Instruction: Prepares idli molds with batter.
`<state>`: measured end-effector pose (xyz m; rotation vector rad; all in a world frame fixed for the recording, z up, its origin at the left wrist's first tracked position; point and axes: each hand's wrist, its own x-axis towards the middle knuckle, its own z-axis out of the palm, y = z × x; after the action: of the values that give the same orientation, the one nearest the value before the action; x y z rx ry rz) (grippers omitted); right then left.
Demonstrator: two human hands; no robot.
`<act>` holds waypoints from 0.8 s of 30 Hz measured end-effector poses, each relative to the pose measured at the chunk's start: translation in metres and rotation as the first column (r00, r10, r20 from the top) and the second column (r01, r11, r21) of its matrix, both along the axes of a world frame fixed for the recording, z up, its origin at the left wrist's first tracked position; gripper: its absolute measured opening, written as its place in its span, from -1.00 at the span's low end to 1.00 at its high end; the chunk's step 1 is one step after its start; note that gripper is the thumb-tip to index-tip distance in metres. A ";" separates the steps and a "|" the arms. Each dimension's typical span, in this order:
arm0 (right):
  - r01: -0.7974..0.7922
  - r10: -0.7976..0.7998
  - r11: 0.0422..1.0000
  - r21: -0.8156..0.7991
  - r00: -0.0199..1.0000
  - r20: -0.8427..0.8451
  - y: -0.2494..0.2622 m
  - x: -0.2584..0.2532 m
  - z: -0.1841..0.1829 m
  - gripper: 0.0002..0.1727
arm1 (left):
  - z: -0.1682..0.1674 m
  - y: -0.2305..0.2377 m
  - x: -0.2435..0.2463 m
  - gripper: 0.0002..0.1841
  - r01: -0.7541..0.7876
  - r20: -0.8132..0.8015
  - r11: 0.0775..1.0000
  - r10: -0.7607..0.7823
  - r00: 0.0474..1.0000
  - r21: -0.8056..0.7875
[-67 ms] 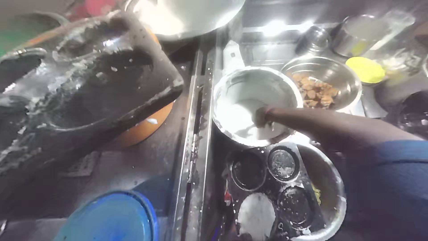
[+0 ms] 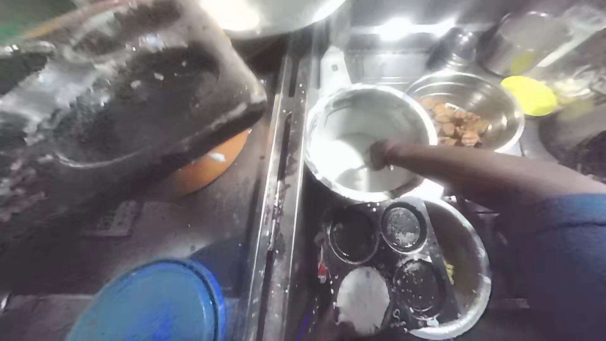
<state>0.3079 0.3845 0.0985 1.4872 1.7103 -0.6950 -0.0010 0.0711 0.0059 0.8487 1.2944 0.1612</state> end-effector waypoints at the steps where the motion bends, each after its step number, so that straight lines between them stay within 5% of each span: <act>1: -0.084 0.083 0.996 0.017 0.996 0.041 0.001 -0.002 -0.004 -0.74 | -0.001 0.002 0.002 -0.53 0.038 -0.098 0.999 -0.040 0.994 -0.025; 5: -0.198 0.198 0.980 0.017 0.980 -0.026 -0.004 -0.028 -0.019 -0.79 | -0.042 -0.009 -0.010 -0.38 0.004 -0.006 0.998 -0.004 1.000 0.064; 8: 0.137 -0.141 0.990 -0.031 0.971 -0.192 0.000 -0.021 0.000 -0.76 | -0.074 -0.027 -0.019 -0.33 -0.279 0.426 0.957 0.221 0.878 0.078; 10: 0.266 -0.279 0.960 -0.085 0.937 -0.210 -0.009 -0.012 0.034 -0.80 | -0.072 -0.034 -0.019 -0.43 -0.337 0.551 0.941 0.260 0.793 0.040; 15: 0.346 -0.323 0.938 0.006 0.884 -0.339 -0.076 0.037 0.099 -0.78 | -0.051 -0.046 -0.007 -0.45 -0.409 0.610 0.912 0.333 0.719 -0.016; 22: 0.662 -0.468 0.749 -0.035 0.490 -0.735 -0.204 0.071 0.116 -0.79 | -0.026 -0.056 0.018 -0.65 -0.574 0.683 0.819 0.412 0.603 0.013; 24: 0.656 -0.462 0.755 -0.030 0.498 -0.734 -0.235 0.064 0.118 -0.75 | -0.027 -0.060 0.021 -0.64 -0.590 0.704 0.807 0.397 0.588 0.038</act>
<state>0.3718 0.1496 0.2160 2.2100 1.8739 -1.6438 0.0196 0.0109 -0.0210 0.5299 0.7774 1.0410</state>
